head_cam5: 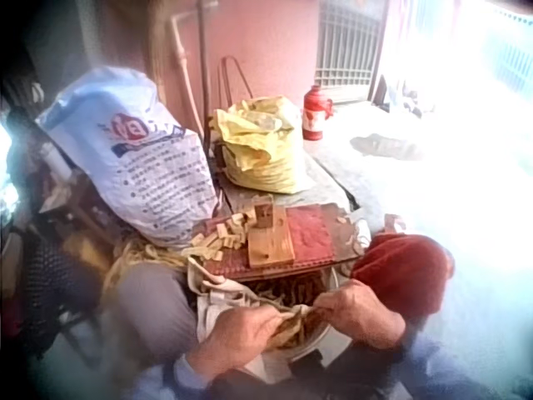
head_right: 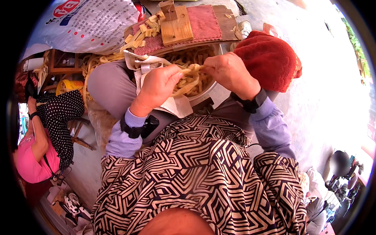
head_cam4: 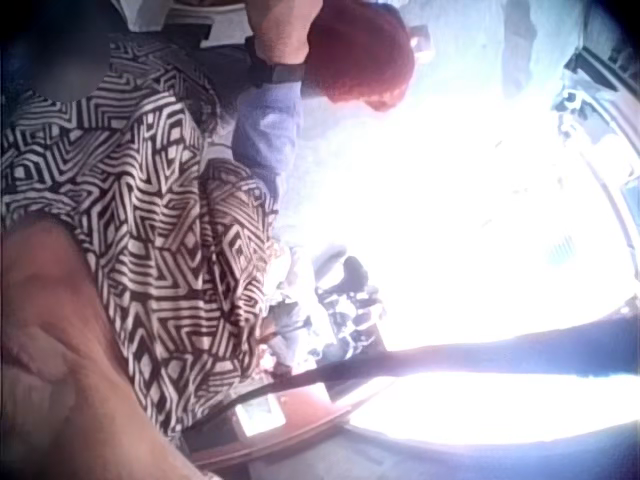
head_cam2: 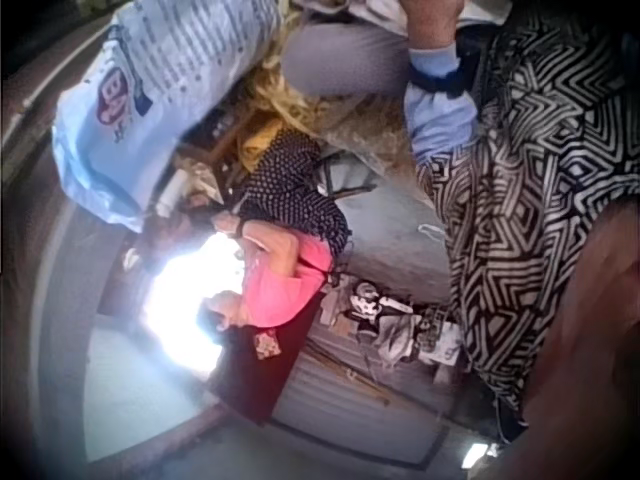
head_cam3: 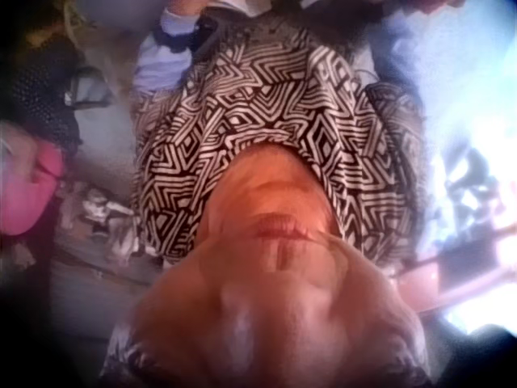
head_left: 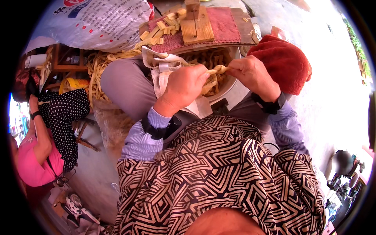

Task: The person is folding and twisting thin strips of light-colored material by hand to create knotted shapes and placing them into a bowl.

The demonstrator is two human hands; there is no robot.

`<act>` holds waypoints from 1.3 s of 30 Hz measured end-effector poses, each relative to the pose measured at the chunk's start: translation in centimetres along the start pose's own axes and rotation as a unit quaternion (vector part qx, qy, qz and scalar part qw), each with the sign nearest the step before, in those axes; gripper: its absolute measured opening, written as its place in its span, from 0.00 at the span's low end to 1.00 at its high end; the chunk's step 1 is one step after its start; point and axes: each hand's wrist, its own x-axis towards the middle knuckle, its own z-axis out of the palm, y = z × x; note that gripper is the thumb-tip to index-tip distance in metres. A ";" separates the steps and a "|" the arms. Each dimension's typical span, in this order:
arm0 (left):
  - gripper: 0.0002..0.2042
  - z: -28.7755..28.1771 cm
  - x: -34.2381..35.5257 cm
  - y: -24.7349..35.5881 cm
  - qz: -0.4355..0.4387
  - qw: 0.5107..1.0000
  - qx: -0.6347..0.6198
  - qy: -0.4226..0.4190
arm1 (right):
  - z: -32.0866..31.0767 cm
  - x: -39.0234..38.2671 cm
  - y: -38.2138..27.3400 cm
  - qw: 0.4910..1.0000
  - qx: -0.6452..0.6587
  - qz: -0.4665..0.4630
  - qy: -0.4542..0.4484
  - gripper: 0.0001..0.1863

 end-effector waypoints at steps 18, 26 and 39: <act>0.06 -4.8 7.4 -5.6 -0.137 0.941 -0.308 -0.041 | -2.2 8.3 0.0 0.949 0.262 0.168 -0.059 0.12; 0.07 -3.1 10.8 -8.2 -0.147 0.960 -0.229 0.067 | 2.5 11.0 3.1 0.972 0.179 0.114 0.099 0.09; 0.07 -3.0 8.7 -8.7 -0.141 0.799 -0.585 0.000 | 0.5 7.2 0.8 0.902 0.379 0.168 -0.118 0.11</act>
